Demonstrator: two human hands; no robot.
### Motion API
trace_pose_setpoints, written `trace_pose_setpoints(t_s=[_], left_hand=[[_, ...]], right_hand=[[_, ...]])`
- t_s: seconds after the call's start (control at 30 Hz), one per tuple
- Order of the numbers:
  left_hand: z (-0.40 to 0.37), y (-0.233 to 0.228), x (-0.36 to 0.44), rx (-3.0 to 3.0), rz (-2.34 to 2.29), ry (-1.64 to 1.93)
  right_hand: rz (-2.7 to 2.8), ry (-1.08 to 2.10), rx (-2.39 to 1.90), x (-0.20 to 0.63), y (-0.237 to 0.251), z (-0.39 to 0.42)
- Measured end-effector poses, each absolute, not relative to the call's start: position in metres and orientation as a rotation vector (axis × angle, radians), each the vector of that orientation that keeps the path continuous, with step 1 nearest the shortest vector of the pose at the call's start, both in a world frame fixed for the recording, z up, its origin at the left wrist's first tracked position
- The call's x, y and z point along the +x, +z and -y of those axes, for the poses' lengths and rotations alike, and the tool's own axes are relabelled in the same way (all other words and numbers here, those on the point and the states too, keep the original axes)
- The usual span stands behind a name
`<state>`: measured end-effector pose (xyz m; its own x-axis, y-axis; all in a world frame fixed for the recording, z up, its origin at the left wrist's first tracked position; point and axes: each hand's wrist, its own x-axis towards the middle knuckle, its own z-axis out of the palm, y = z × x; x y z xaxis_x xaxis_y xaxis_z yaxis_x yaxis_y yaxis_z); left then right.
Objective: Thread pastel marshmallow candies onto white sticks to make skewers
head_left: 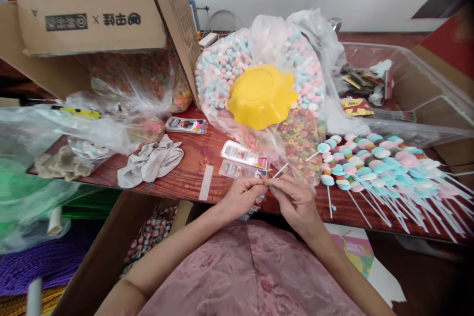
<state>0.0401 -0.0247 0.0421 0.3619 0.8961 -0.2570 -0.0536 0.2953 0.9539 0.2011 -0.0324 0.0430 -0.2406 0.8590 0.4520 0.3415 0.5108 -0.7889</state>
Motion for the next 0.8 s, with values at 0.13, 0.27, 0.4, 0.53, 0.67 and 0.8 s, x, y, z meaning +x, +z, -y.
trace_pose_setpoints(t_s=[0.13, 0.27, 0.4, 0.53, 0.67, 0.8], left_hand=[[0.026, 0.040, 0.033, 1.101, -1.026, 0.746], [0.026, 0.037, 0.030, 1.137, -0.987, 0.744], [0.026, 0.031, 0.028, 1.233, -0.997, 0.801], [0.023, 0.032, 0.027, 1.316, -1.065, 0.917], [0.019, 0.040, 0.030, 1.394, -1.068, 0.984], [0.016, 0.050, 0.033, 1.535, -1.026, 0.987]], right_hand=[[1.810, 0.833, -1.048, 0.205, 0.039, 0.030], [1.816, 0.868, -1.094, 0.203, 0.036, 0.027], [1.759, 0.914, -1.128, 0.199, 0.035, 0.029], [1.537, 0.815, -1.169, 0.195, 0.034, 0.036], [1.418, 0.952, -1.219, 0.193, 0.033, 0.037], [1.383, 1.166, -1.182, 0.197, 0.037, 0.029]])
